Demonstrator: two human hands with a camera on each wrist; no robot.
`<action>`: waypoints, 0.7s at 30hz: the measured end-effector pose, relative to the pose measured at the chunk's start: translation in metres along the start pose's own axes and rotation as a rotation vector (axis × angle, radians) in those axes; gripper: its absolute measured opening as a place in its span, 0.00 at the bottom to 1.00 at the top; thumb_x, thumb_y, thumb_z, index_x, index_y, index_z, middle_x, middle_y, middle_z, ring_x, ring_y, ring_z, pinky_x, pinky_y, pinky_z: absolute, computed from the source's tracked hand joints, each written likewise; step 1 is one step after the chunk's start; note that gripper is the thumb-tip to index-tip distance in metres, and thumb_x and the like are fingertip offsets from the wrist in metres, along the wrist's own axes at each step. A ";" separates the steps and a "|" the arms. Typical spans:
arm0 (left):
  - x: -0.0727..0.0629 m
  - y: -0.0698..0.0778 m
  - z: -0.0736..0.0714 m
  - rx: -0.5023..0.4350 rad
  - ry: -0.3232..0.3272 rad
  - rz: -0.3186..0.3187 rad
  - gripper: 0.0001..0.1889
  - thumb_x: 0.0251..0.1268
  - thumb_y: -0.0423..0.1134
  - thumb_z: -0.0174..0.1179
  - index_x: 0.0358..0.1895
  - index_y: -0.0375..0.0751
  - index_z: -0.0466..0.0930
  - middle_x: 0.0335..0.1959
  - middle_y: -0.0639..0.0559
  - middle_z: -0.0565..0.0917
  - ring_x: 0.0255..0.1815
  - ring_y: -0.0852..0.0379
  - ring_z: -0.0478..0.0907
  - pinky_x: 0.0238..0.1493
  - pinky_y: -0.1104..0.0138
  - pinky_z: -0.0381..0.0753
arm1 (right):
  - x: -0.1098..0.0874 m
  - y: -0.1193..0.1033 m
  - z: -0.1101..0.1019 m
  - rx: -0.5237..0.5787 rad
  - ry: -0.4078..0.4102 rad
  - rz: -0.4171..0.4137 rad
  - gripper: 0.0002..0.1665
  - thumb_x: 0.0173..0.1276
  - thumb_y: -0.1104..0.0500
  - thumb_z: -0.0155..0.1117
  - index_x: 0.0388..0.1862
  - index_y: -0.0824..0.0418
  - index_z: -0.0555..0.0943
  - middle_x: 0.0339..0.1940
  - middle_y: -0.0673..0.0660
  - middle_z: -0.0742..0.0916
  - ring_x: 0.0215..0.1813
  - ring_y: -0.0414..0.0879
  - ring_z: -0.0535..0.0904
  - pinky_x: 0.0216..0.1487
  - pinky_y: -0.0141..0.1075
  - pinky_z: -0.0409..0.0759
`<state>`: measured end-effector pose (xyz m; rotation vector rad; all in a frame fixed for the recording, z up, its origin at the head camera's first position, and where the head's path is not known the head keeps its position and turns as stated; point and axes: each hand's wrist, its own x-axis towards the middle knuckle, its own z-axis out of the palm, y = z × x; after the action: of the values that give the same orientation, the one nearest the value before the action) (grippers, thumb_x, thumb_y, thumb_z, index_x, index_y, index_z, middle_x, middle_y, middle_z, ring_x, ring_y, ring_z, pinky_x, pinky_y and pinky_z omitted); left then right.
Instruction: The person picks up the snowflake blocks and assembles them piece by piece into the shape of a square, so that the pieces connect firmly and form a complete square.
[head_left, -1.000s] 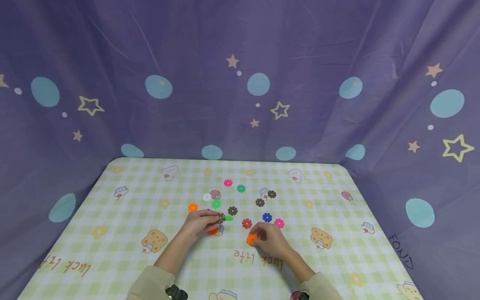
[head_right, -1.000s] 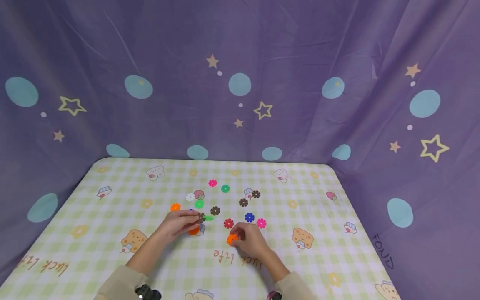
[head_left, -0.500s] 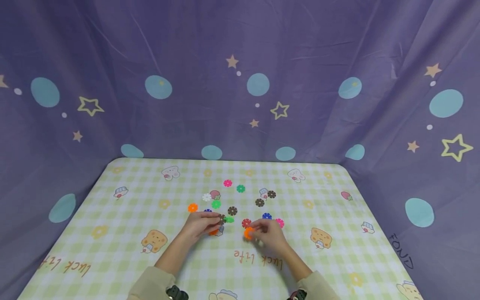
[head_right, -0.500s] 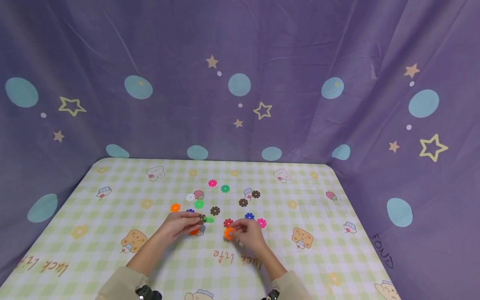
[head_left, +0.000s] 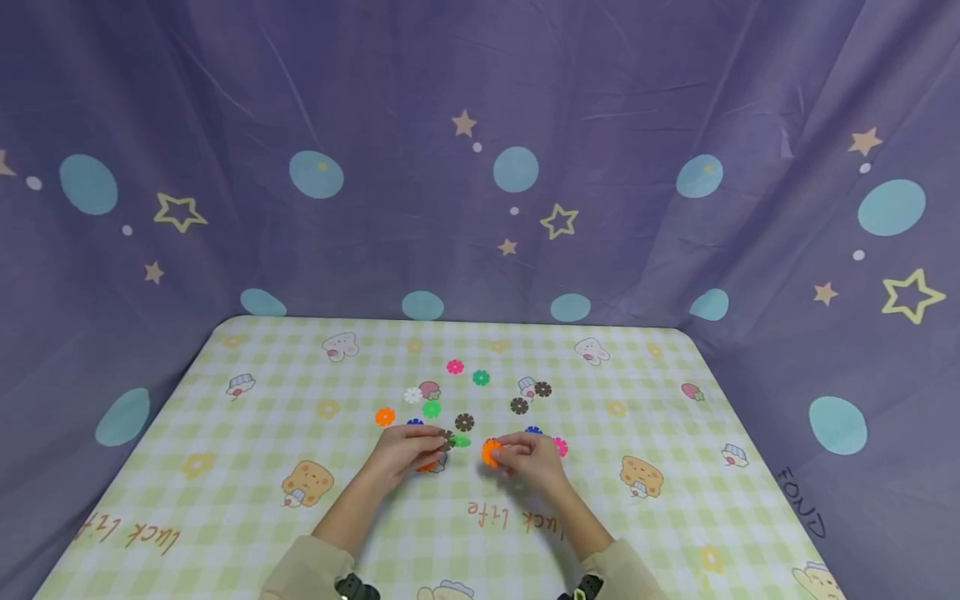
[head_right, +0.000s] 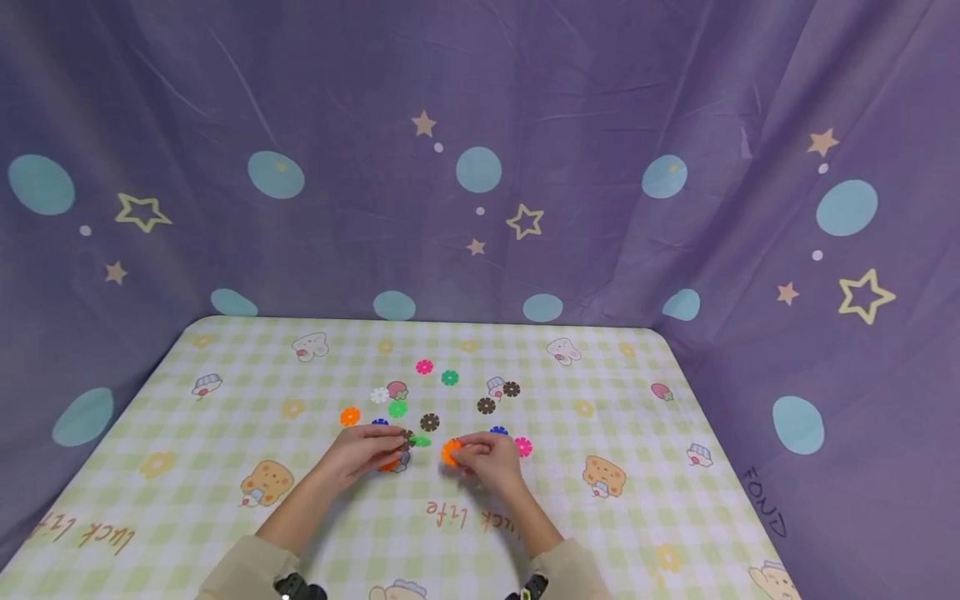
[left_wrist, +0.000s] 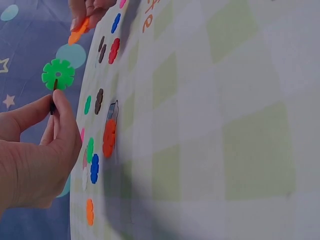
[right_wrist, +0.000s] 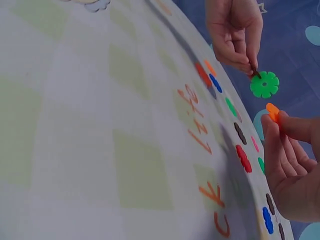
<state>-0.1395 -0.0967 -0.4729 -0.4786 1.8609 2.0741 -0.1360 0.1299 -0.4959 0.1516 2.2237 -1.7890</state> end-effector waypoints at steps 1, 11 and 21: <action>0.000 0.000 0.000 -0.002 -0.001 0.000 0.16 0.58 0.24 0.62 0.51 0.22 0.78 0.40 0.39 0.86 0.31 0.58 0.85 0.38 0.69 0.88 | 0.000 -0.001 0.001 0.021 0.003 0.019 0.19 0.56 0.60 0.73 0.46 0.67 0.83 0.28 0.53 0.90 0.24 0.41 0.83 0.30 0.32 0.85; -0.001 0.000 0.001 -0.003 -0.007 -0.002 0.17 0.59 0.25 0.63 0.52 0.22 0.78 0.40 0.40 0.86 0.31 0.58 0.85 0.38 0.70 0.88 | -0.002 -0.014 0.006 0.135 -0.009 0.071 0.22 0.59 0.58 0.71 0.49 0.70 0.82 0.30 0.56 0.91 0.26 0.41 0.86 0.37 0.37 0.88; 0.002 -0.002 0.003 -0.005 -0.001 0.005 0.14 0.58 0.24 0.62 0.49 0.23 0.80 0.39 0.39 0.86 0.32 0.57 0.85 0.39 0.68 0.88 | -0.015 -0.033 0.010 0.187 -0.016 0.071 0.21 0.59 0.61 0.71 0.49 0.71 0.82 0.30 0.56 0.91 0.27 0.41 0.86 0.36 0.33 0.88</action>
<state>-0.1404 -0.0936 -0.4750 -0.4749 1.8585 2.0828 -0.1288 0.1143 -0.4628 0.2508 2.0118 -1.9490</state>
